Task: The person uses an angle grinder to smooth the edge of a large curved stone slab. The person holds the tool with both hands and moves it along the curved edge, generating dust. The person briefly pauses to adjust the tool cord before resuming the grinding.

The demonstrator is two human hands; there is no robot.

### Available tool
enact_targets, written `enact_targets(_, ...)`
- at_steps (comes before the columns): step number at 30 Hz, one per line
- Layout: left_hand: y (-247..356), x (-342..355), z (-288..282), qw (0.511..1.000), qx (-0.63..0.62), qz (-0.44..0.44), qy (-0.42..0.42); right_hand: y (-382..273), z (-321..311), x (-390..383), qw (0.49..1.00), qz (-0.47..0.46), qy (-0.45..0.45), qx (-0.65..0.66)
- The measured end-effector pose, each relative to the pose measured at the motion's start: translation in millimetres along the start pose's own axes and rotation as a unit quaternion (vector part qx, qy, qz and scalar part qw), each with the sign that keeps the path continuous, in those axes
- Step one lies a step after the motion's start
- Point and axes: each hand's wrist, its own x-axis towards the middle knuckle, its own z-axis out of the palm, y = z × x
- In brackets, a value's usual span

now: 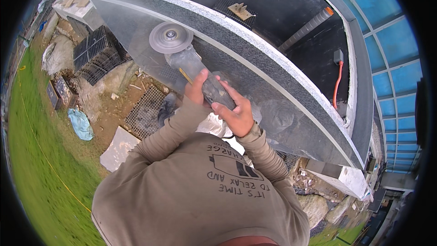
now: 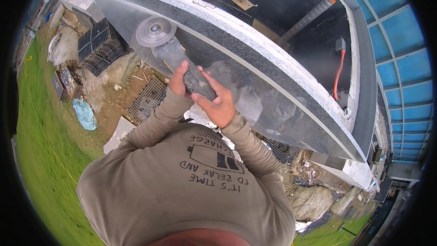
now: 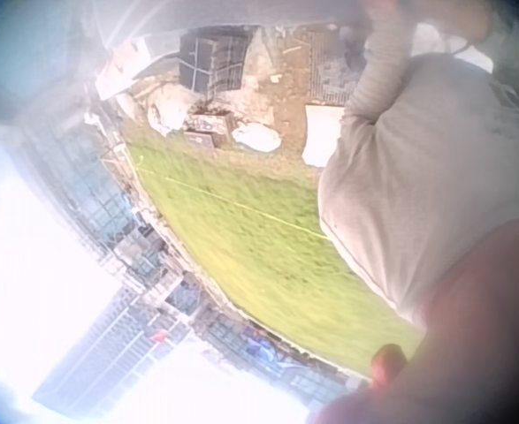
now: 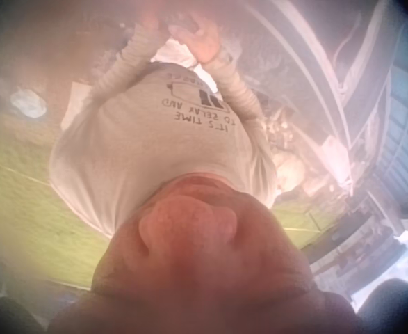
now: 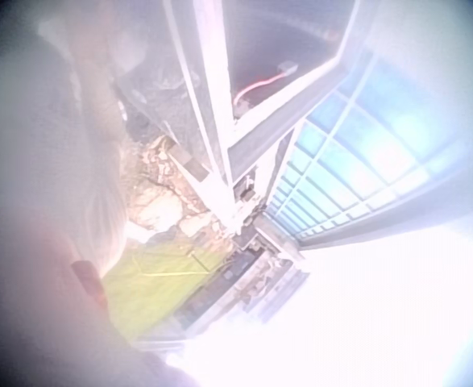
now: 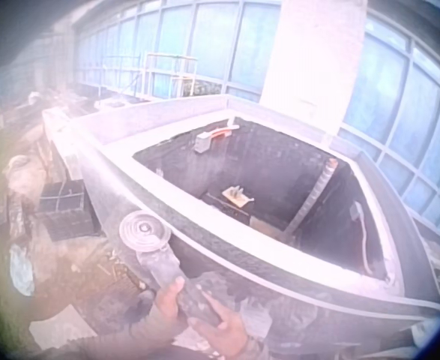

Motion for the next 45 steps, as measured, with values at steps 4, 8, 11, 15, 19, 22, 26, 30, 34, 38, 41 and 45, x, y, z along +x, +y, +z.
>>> enact_targets(4, 13, 6, -4, 1.0, 0.008, -0.029, -0.001, 0, 6, 9, 1.0, -0.01, 0.004, -0.022)
enact_targets(8, 21, 12, -5, 1.0, 0.001, -0.024, 0.012, 1, 13, 18, 1.0, -0.013, 0.006, -0.008)
enact_targets(11, 25, 16, -4, 1.0, -0.011, -0.019, 0.018, 3, 17, 24, 1.0, -0.006, 0.007, 0.01)
enact_targets(15, 30, 18, -3, 0.999, 0.02, -0.026, 0.02, 5, 21, 29, 1.0, -0.015, 0.004, 0.022)
enact_targets(19, 26, 10, -2, 0.999, 0.031, -0.015, 0.006, 2, 20, 19, 1.0, -0.004, 0.016, 0.025)
enact_targets(22, 14, 0, -1, 1.0, 0.016, -0.014, -0.003, 0, 10, 5, 1.0, -0.007, 0.005, -0.003)
enact_targets(26, -6, -10, 3, 1.0, 0.02, 0.001, -0.013, 3, -1, -13, 1.0, 0.002, 0.006, -0.003)
enact_targets(30, -18, -18, 8, 0.999, 0.047, -0.005, -0.007, 7, -10, -26, 0.997, -0.054, 0.018, -0.042)
enact_targets(34, -26, -27, 13, 0.999, 0.031, -0.018, -0.004, 4, -17, -37, 0.998, -0.03, 0.016, -0.048)
enact_targets(38, -32, -29, 14, 1.0, 0.028, -0.009, -0.01, 0, -20, -45, 1.0, 0.02, 0.009, 0.014)
enact_targets(41, -33, -27, 11, 0.999, 0.035, -0.014, -0.018, 0, -20, -46, 1.0, 0.016, 0.011, 0.008)
enact_targets(45, -31, -24, 11, 0.999, 0.025, -0.02, -0.017, 4, -19, -40, 0.998, -0.039, 0.022, -0.048)
